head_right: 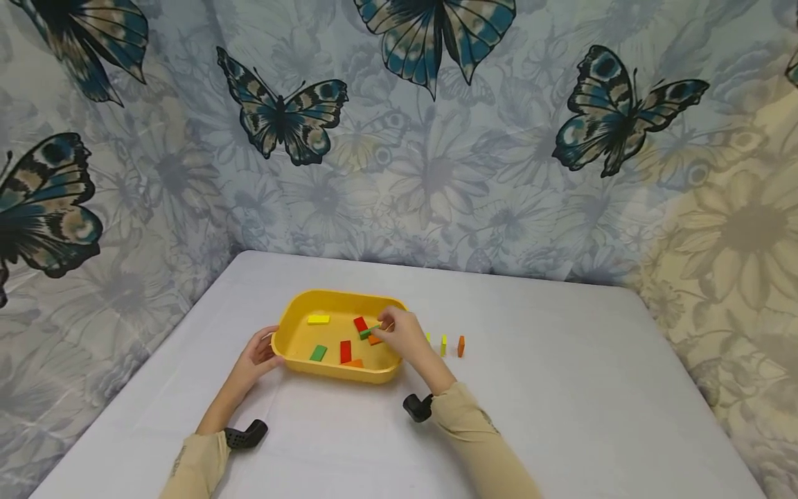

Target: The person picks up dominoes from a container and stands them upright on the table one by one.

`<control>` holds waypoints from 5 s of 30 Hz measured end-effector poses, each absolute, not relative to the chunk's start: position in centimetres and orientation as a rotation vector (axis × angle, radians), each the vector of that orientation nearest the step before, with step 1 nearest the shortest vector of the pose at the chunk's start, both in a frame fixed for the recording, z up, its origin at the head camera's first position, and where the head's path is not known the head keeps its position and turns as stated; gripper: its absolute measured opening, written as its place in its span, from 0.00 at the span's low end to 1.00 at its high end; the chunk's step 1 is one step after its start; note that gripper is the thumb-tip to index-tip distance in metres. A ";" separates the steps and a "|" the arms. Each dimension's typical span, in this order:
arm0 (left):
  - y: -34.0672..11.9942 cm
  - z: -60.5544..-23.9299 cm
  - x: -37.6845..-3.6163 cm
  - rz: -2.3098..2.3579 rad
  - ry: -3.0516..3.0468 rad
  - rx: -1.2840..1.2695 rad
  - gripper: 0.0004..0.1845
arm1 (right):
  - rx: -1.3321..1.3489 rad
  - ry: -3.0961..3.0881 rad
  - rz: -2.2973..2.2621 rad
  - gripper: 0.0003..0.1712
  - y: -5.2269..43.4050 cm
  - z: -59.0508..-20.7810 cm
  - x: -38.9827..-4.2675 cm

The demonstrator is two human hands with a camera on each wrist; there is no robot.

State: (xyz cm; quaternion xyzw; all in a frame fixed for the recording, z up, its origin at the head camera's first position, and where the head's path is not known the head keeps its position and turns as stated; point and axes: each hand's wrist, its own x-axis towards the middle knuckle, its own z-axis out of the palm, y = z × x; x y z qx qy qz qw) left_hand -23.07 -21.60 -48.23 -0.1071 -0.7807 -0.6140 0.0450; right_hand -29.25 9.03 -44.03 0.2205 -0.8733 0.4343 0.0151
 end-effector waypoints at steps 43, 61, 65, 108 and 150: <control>-21.5 -48.1 -23.1 -1.870 -2.354 -0.318 0.32 | 1.242 -3.092 0.655 0.06 4.9 -45.5 -29.3; -21.2 -48.1 -23.3 -1.878 -2.345 -0.343 0.31 | 1.079 -2.599 1.359 0.10 9.7 -44.0 -29.2; -21.3 -48.1 -23.1 -1.867 -2.353 -0.333 0.31 | 1.021 -2.525 1.511 0.14 12.2 -42.8 -28.5; -20.9 -47.9 -22.9 -1.884 -2.371 -0.300 0.32 | 0.506 -2.766 1.350 0.15 27.3 -48.8 -28.8; -20.8 -48.5 -23.3 -1.903 -2.363 -0.329 0.32 | 0.959 -2.684 1.299 0.11 13.2 -43.6 -30.0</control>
